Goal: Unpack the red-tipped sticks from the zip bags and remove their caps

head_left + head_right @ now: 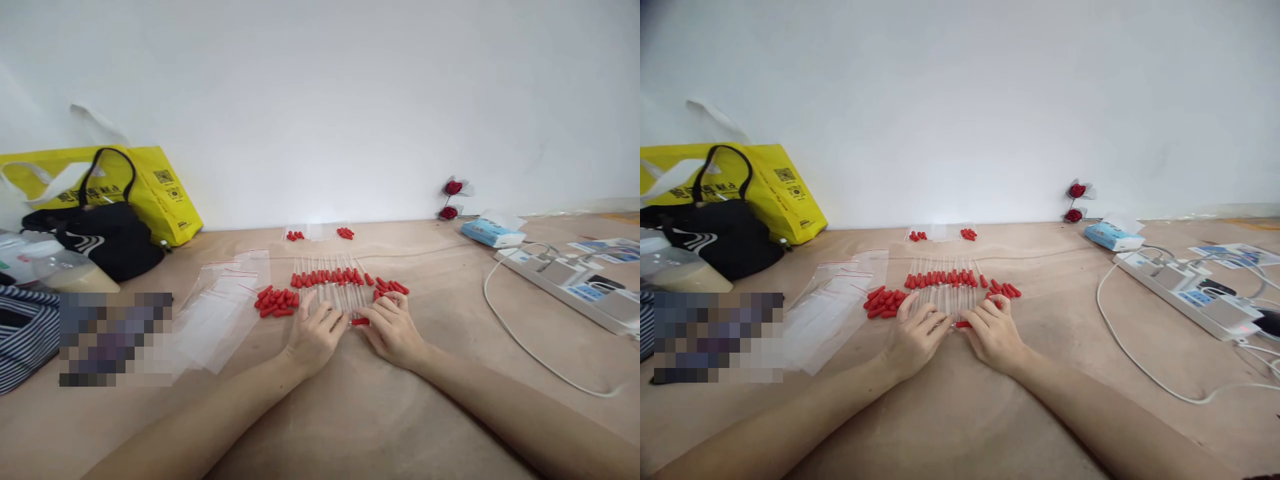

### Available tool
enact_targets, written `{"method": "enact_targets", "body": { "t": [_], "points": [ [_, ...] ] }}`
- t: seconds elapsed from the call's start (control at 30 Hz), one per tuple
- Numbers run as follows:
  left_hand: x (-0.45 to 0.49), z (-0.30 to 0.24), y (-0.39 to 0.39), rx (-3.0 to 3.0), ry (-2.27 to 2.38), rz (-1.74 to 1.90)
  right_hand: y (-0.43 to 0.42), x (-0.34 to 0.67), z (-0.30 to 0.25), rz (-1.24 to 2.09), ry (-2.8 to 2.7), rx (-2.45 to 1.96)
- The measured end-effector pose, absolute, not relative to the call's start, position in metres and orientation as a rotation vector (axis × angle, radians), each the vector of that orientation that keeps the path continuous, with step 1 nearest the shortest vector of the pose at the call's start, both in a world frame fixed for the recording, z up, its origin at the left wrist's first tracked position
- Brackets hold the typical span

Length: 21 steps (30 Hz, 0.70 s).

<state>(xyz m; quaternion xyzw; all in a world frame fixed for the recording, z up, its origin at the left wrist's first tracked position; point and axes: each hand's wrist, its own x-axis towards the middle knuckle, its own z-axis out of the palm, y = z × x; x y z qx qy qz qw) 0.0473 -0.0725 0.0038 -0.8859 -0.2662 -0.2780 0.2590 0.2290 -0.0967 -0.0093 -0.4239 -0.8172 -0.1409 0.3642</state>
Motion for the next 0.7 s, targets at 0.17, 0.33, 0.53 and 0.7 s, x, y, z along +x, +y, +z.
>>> {"method": "enact_targets", "body": {
  "t": [0.17,0.33,0.53,0.7],
  "points": [
    [0.0466,0.0046,-0.0722,-2.397,-0.706,-0.724,-0.0951,0.2282,-0.0086,-0.355,-2.117,-1.110],
    [0.0446,0.0041,-0.0726,-2.398,-0.704,-0.775,-0.0972,0.2306,-0.0097,-0.371,-2.092,-1.089],
    [0.0435,0.0026,-0.0719,-2.394,-0.689,-0.856,-0.0984,0.2322,-0.0120,-0.420,-2.050,-1.020],
    [0.0443,0.0015,-0.0695,-2.372,-0.639,-0.925,-0.0989,0.2323,-0.0118,-0.434,-2.044,-0.979]
  ]
}}
